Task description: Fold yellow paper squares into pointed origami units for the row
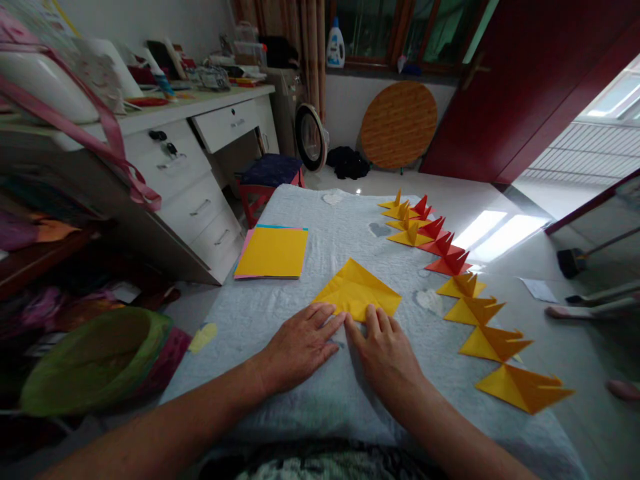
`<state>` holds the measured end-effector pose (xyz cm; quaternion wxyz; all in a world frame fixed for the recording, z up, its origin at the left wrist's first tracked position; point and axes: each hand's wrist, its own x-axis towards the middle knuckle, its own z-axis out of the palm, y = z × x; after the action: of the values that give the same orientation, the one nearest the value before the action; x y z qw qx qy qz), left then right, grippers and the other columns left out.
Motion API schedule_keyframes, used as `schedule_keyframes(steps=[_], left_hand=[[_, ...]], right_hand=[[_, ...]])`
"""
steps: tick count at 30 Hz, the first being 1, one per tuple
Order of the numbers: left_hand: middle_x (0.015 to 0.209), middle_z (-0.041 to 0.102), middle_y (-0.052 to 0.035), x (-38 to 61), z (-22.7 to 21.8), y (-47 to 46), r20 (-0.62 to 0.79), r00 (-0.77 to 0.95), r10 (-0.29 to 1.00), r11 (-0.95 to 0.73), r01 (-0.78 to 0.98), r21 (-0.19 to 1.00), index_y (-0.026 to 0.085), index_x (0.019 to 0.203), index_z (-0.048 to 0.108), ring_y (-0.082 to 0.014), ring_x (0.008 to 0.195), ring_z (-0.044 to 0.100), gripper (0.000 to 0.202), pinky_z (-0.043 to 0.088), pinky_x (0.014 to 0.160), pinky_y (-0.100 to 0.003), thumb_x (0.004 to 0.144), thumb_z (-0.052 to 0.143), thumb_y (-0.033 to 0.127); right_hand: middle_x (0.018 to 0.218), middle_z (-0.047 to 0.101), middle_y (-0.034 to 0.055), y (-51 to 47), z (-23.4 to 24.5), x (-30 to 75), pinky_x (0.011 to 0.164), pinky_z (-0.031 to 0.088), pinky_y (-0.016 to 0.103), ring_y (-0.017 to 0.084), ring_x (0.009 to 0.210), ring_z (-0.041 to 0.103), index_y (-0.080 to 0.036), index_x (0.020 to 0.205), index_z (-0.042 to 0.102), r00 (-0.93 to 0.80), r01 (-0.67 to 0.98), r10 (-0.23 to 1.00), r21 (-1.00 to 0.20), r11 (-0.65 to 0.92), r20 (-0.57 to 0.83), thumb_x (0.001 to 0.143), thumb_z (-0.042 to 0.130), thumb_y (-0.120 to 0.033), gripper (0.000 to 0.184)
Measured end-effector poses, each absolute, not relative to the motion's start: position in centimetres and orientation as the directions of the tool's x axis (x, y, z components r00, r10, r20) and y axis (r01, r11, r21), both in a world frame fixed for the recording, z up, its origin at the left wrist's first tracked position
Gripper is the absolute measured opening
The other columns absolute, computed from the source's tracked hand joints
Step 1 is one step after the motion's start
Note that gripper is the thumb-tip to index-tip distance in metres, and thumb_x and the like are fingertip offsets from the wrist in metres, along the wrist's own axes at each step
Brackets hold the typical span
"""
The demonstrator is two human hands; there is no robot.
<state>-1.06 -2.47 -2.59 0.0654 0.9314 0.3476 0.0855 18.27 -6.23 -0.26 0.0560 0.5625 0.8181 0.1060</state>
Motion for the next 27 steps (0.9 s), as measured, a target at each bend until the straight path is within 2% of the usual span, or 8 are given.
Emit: schedule_keyframes(steps=[5, 13, 21, 27], left_hand=[[0.142, 0.054, -0.0105, -1.0, -2.9, -2.6, 0.108, 0.725, 0.681, -0.731, 0.660, 0.174, 0.022, 0.143, 0.047, -0.0270, 0.132, 0.048, 0.053, 0.039, 0.114, -0.043, 0.095, 0.057, 0.043], [0.140, 0.054, -0.0128, -0.9, -2.9, -2.7, 0.111, 0.728, 0.676, -0.736, 0.662, 0.144, 0.018, 0.141, 0.051, -0.0285, 0.131, 0.047, 0.052, 0.038, 0.113, -0.044, 0.096, 0.056, 0.042], [0.138, 0.055, -0.0128, -0.6, -2.4, -2.9, 0.092, 0.723, 0.684, -0.729, 0.674, 0.123, 0.017, 0.139, 0.053, -0.0290, 0.129, 0.046, 0.052, 0.037, 0.111, -0.043, 0.095, 0.056, 0.044], [0.135, 0.055, -0.0116, -0.3, -2.1, -3.2, 0.084, 0.719, 0.690, -0.723, 0.680, 0.123, 0.027, 0.145, 0.047, -0.0298, 0.125, 0.046, 0.062, 0.039, 0.107, -0.043, 0.093, 0.053, 0.058]], right_hand=[[0.131, 0.060, 0.0255, -6.7, -1.0, 18.8, 0.093, 0.049, 0.049, 0.036, 0.116, 0.060, -0.021, 0.137, 0.059, -0.368, 0.914, 0.925, 0.217, 0.342, 0.091, 0.091, 0.059, -0.018, 0.046], [0.132, 0.060, 0.0261, -7.5, -1.0, 19.9, 0.095, 0.049, 0.050, 0.040, 0.117, 0.061, -0.019, 0.134, 0.062, -0.370, 0.912, 0.923, 0.233, 0.339, 0.104, 0.089, 0.060, -0.018, 0.045], [0.142, 0.056, 0.0203, -7.8, -1.3, 21.3, 0.097, 0.048, 0.051, 0.041, 0.123, 0.056, -0.021, 0.139, 0.058, -0.375, 0.912, 0.925, 0.205, 0.354, 0.068, 0.089, 0.058, -0.015, 0.051], [0.142, 0.056, 0.0203, -8.2, -1.0, 21.6, 0.099, 0.047, 0.052, 0.039, 0.124, 0.056, -0.021, 0.139, 0.058, -0.343, 0.922, 0.938, 0.208, 0.326, 0.049, 0.090, 0.055, -0.013, 0.050]])
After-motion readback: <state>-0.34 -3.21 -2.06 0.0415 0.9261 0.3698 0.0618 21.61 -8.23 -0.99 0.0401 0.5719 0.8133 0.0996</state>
